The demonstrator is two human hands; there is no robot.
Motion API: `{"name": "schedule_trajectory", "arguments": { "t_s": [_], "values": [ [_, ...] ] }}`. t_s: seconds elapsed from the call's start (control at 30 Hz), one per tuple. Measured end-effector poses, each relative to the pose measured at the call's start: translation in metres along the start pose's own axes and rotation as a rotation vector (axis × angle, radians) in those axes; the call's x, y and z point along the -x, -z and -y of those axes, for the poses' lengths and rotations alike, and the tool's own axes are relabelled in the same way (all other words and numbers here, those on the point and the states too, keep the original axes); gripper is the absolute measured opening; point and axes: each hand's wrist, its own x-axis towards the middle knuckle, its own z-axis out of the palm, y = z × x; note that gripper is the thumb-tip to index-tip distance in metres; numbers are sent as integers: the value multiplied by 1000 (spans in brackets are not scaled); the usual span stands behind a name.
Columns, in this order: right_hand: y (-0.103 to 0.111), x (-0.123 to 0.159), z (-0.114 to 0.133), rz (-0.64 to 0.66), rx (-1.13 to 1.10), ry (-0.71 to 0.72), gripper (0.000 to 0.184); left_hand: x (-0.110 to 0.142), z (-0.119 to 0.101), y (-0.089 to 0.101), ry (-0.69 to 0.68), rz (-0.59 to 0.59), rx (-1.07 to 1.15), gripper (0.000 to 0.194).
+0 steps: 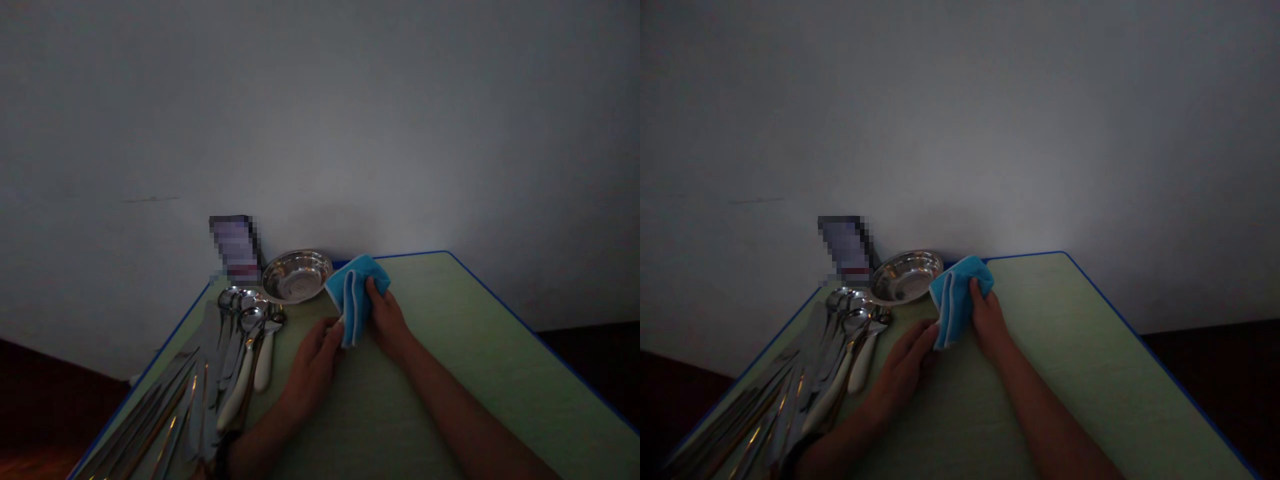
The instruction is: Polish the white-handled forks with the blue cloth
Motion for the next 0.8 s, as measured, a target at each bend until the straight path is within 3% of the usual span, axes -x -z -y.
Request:
{"name": "schedule_trajectory", "arguments": {
  "t_s": [0.1,0.17,0.33,0.43,0.63,0.8],
  "values": [
    [-1,-1,3,-31,-154,-55,37,2,-2,-2,-74,-77,39,30],
    [-1,1,6,23,-211,-80,33,4,-5,-3,-98,-143,55,27],
    [4,11,10,412,-106,-167,35,3,-5,1,-207,-286,169,25],
    [10,15,11,536,-36,-205,37,-1,-3,5,-268,-307,214,22],
    [15,12,14,484,-5,-187,34,-2,-2,4,-257,-240,222,21],
    [19,7,12,281,305,78,33,-1,-1,3,-232,-213,230,20]
  ]
}}
